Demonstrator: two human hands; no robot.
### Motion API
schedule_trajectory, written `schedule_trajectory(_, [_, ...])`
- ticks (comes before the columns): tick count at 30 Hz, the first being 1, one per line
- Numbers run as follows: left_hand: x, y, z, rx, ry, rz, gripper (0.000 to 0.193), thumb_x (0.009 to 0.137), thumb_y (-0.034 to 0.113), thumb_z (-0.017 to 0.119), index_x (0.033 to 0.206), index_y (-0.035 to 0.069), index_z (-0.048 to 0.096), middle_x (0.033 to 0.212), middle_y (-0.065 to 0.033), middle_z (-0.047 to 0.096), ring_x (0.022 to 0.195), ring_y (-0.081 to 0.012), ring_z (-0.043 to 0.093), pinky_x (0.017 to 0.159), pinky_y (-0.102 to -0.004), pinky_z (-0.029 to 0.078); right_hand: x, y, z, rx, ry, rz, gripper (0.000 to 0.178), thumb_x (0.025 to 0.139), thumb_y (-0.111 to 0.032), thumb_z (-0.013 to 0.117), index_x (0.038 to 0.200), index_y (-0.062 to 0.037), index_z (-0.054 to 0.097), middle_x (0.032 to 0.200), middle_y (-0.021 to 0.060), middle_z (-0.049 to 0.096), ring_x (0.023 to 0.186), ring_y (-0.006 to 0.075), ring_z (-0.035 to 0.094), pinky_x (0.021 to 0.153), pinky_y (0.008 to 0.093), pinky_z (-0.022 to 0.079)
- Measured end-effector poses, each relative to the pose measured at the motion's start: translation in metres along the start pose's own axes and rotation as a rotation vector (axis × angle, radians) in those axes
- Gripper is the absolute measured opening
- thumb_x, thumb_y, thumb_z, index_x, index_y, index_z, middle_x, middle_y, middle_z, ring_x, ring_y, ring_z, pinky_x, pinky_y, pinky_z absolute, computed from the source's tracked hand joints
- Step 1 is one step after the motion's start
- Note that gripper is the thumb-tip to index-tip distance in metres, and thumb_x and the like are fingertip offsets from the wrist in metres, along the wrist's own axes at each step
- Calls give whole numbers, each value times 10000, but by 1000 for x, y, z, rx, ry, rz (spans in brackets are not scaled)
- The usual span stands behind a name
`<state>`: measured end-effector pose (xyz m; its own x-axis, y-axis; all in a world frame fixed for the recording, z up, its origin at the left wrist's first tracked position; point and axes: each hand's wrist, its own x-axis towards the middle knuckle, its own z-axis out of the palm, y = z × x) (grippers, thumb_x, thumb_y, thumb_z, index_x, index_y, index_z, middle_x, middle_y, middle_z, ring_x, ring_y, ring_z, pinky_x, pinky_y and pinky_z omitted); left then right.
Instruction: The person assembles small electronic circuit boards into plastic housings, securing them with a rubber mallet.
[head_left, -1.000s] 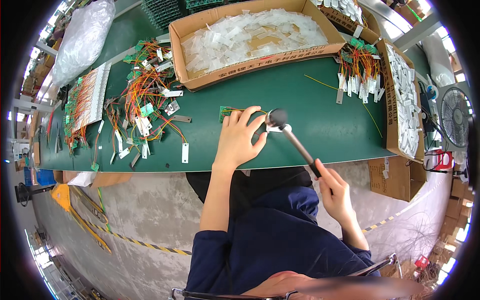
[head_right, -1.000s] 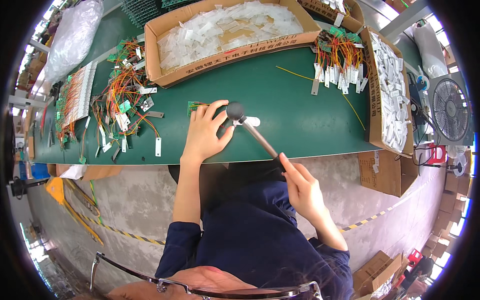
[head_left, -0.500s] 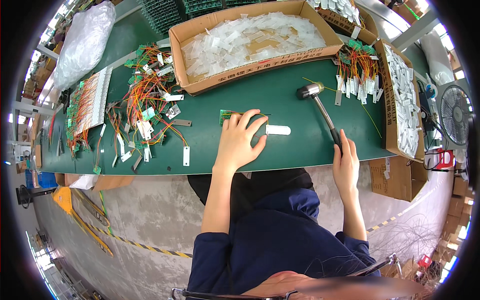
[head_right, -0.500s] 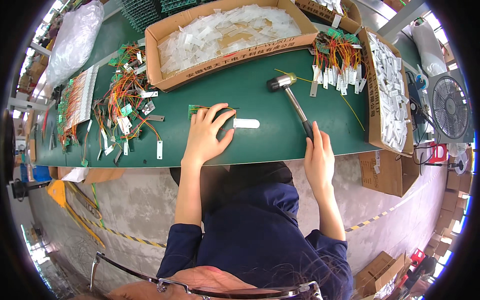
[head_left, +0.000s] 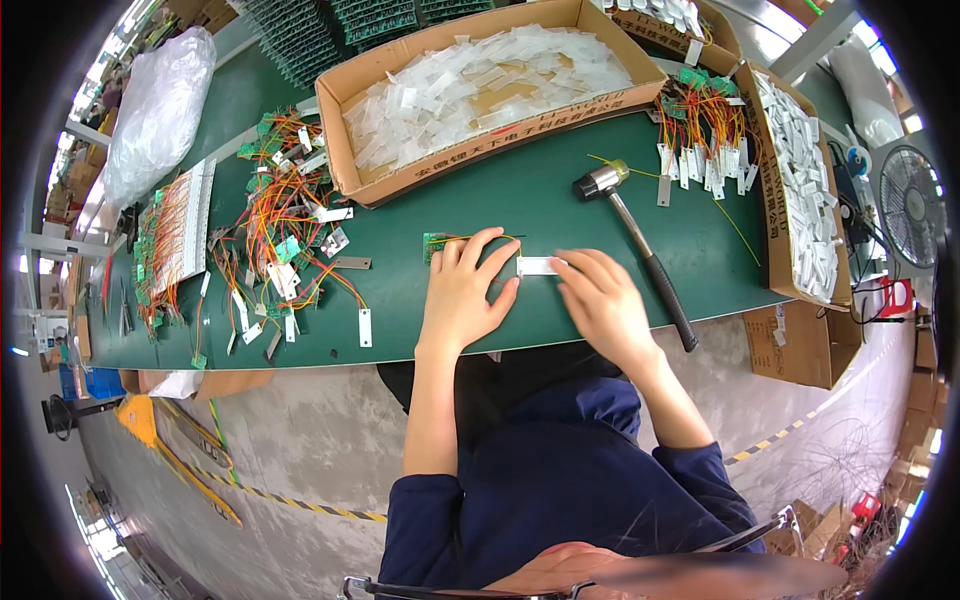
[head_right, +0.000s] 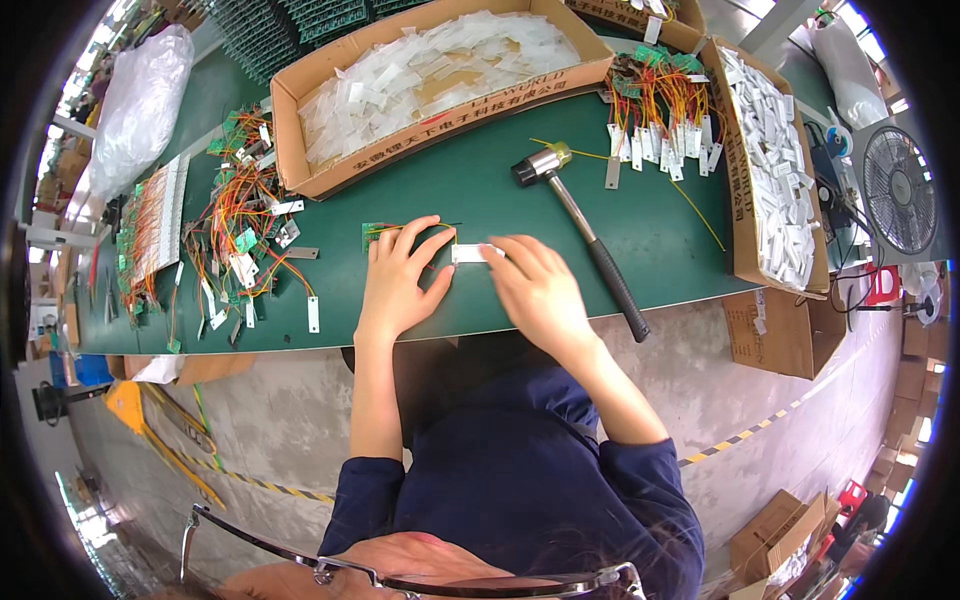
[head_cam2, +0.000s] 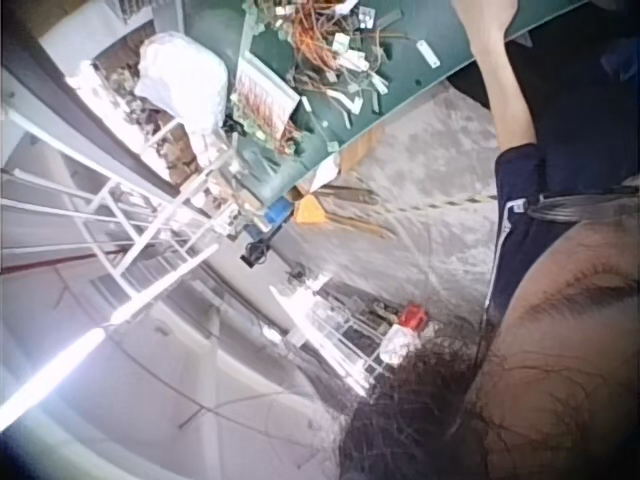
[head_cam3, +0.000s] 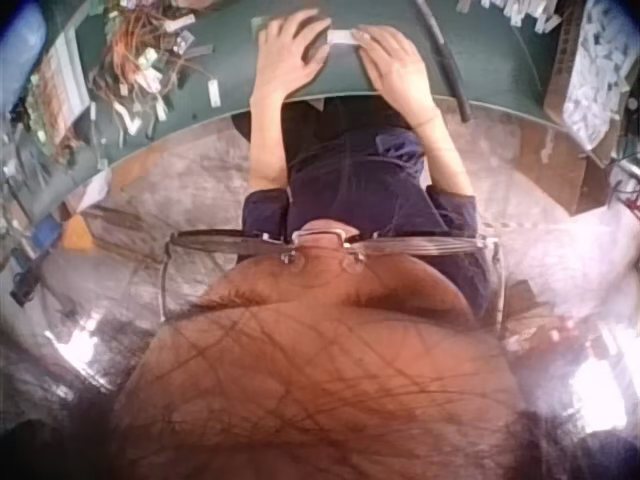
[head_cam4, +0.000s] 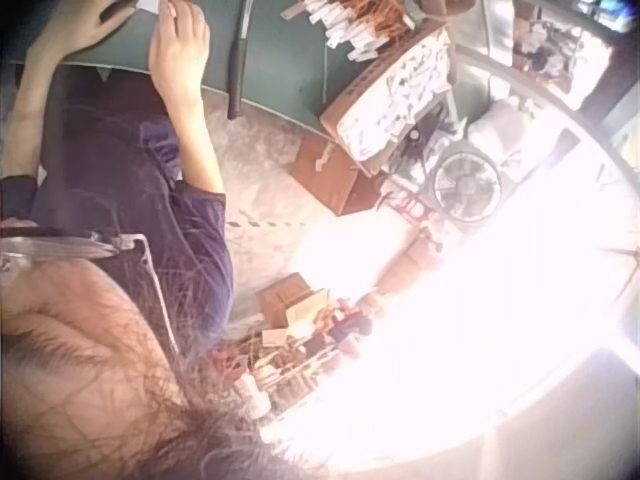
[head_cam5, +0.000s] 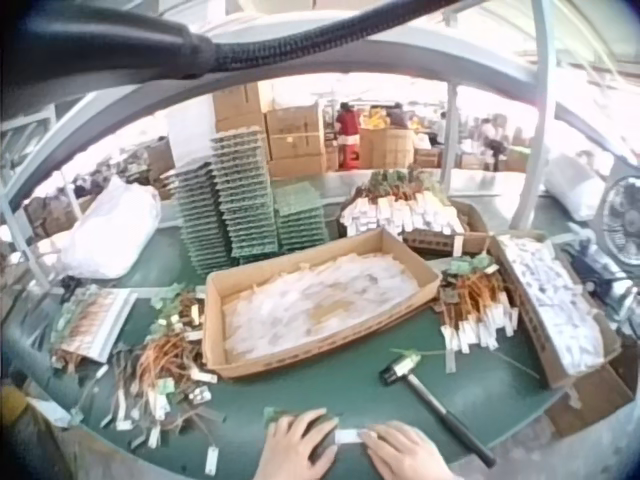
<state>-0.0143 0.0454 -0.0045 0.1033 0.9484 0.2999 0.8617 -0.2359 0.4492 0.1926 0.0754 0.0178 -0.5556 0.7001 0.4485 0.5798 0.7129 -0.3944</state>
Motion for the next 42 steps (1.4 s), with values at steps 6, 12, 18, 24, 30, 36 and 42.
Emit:
schedule_trajectory(6, [0,4,-1,29,29,35,388,793,223,688,1177,187,646,1296,-7,527,1090,-252,495,924,-398,399,9,10,29,-4,-14,-48,297,795,-103,688,1084,-37,667,1164,90,603,1060,262,574,882,387,477])
schedule_trajectory(12, [3,3,-3,-39,63,33,415,809,192,675,1220,162,626,1308,-35,525,1079,-276,504,922,-411,406,10,9,24,46,-23,10,288,794,-83,688,1080,-45,674,1063,76,608,989,243,582,835,372,483])
schedule_trajectory(18, [-4,-5,-7,-142,280,-1,384,830,106,629,1214,119,623,1289,-65,541,1028,-288,505,910,-393,410,23,11,-66,300,10,235,193,784,-50,732,976,-46,722,927,97,652,782,208,628,660,306,504])
schedule_trajectory(24, [-7,-6,-3,-145,252,8,328,844,113,615,1171,112,637,1265,-49,555,985,-266,500,877,-375,411,115,84,-158,86,-33,280,182,790,-201,716,865,-37,743,748,92,688,650,156,626,600,291,485])
schedule_trajectory(30, [1,4,-3,-172,220,-23,276,856,42,569,1119,71,648,1196,-73,580,987,-273,503,859,-358,424,290,224,-217,-340,419,111,353,808,-405,712,895,-65,742,779,79,712,709,171,673,693,320,523])
schedule_trajectory(36, [-1,-4,-3,-106,211,-60,264,839,76,615,1102,73,639,1179,-57,595,956,-266,528,857,-386,414,364,246,-138,-305,529,301,352,794,-428,667,903,-103,747,901,134,716,875,315,687,788,411,542])
schedule_trajectory(42, [4,0,-7,-156,144,-128,230,859,45,565,1076,44,644,1137,-86,600,994,-287,524,893,-382,417,311,252,-114,-285,363,328,323,850,-359,577,905,-80,730,911,179,697,886,373,662,809,465,527])
